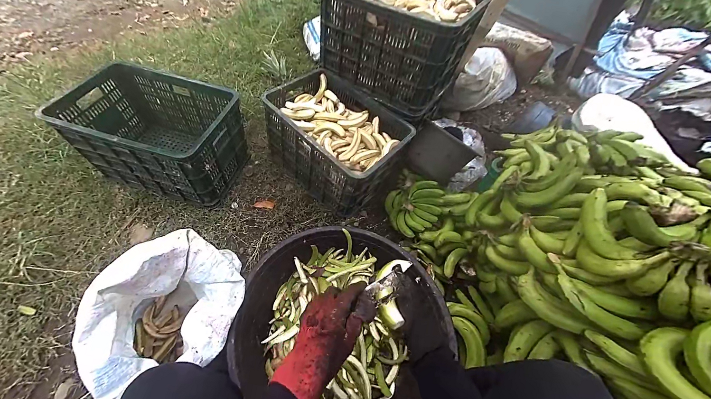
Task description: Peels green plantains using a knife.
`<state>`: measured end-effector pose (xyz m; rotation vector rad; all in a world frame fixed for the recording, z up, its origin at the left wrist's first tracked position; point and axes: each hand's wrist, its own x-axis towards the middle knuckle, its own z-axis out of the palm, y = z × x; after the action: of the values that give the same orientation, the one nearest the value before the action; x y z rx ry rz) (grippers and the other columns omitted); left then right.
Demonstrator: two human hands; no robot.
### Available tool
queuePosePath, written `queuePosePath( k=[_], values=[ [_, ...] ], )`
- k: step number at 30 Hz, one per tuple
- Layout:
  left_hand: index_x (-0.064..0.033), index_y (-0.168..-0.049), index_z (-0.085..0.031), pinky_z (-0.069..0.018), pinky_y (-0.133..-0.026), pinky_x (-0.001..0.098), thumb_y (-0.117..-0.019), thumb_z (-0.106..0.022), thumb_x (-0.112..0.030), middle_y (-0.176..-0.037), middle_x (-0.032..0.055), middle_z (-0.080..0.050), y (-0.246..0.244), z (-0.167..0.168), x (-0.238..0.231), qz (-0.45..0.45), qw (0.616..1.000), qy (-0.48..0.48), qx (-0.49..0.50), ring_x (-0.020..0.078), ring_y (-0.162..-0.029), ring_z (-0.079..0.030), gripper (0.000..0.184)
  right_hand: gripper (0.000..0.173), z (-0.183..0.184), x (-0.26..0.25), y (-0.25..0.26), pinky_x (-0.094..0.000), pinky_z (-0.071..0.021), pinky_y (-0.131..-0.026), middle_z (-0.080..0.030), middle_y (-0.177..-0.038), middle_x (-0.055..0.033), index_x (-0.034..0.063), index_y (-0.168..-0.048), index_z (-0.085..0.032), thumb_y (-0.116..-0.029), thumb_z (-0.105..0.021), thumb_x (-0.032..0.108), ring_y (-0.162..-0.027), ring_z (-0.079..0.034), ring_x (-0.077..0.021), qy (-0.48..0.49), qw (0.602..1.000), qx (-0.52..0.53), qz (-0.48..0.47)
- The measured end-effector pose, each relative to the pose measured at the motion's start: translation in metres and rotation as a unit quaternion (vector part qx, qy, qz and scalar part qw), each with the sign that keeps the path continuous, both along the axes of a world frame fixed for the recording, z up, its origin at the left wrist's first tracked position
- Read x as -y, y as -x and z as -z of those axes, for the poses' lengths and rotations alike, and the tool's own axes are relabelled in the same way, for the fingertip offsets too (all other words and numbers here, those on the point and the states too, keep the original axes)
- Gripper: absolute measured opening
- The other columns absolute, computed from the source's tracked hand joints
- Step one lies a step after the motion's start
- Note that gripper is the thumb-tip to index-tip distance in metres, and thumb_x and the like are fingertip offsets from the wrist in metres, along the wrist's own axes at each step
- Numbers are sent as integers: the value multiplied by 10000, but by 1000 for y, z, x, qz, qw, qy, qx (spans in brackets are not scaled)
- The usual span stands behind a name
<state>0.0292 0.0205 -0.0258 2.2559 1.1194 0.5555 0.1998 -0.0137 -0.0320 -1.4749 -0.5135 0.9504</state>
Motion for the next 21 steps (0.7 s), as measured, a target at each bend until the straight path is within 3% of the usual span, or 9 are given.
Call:
queuePosePath(
  k=[1,3,4,7,9,13,15,18,21],
  values=[
    [-253,-1407,-635,-572,-895,526,-1008,-553,-386,-1109,135,-721,-1,-1,5,6,1000,-29,5,310,-1005,-702,429,432,-2,-8,2,-307,-508,-960,-611,-1293,-147,-11,-1441,-471,-1120,-330,242,-1102,-608,-147,-16,997,-53,52],
    [-248,-1394,-648,-577,-837,534,-1004,-540,-459,-1075,146,-718,-1,-4,9,1,998,-60,7,324,-946,-703,457,472,10,-35,-4,-384,-569,-704,-648,-1036,-159,16,-1330,-502,-1121,-263,365,-824,-651,-218,-45,972,-199,119],
    [-235,-1378,-660,-578,-830,542,-999,-528,-491,-1076,155,-719,-1,-4,9,-8,997,-79,9,333,-945,-706,476,511,14,-43,-6,-431,-569,-670,-651,-1017,-180,25,-1326,-501,-1114,-265,425,-794,-653,-258,-49,959,-240,143],
    [-214,-1357,-678,-572,-834,565,-978,-549,-480,-1093,172,-722,0,-4,4,-41,994,-98,14,361,-964,-708,481,516,4,-49,3,-461,-564,-768,-640,-1136,-181,39,-1363,-504,-1113,-289,436,-920,-655,-272,-19,959,-192,209],
    [-209,-1387,-656,-561,-864,571,-983,-564,-414,-1130,182,-711,1,-9,0,-53,996,-68,4,369,-1002,-697,463,513,-1,-46,15,-454,-522,-922,-599,-1271,-206,2,-1394,-506,-1113,-339,397,-1082,-612,-261,15,972,-94,217],
    [-234,-1429,-617,-525,-980,548,-1040,-513,-311,-1232,173,-685,4,-16,-23,-83,996,35,-18,345,-1114,-669,411,415,-10,-34,38,-301,-484,-986,-598,-1272,-204,-65,-1397,-487,-1114,-354,209,-1115,-591,-158,-25,995,53,79],
    [-244,-1435,-610,-496,-1038,535,-1081,-449,-330,-1288,146,-677,12,-11,-40,-71,994,78,-14,315,-1189,-648,398,444,-7,-19,38,-272,-477,-1023,-611,-1316,-177,-35,-1441,-482,-1108,-362,233,-1157,-602,-118,-15,993,85,-84],
    [-266,-1445,-591,-465,-1094,523,-1096,-406,-359,-1366,99,-648,26,3,-60,-32,990,132,-42,271,-1276,-607,406,469,-4,-2,27,-318,-528,-954,-663,-1215,-100,48,-1420,-519,-1062,-443,340,-1064,-645,-103,57,939,102,-324],
    [-254,-1412,-616,-476,-1091,497,-1088,-382,-430,-1315,71,-675,28,14,-57,-48,989,125,-58,231,-1248,-624,436,481,-4,5,20,-336,-523,-927,-658,-1205,-76,70,-1461,-473,-1053,-482,324,-1020,-640,-116,92,898,65,-424]
  ],
)
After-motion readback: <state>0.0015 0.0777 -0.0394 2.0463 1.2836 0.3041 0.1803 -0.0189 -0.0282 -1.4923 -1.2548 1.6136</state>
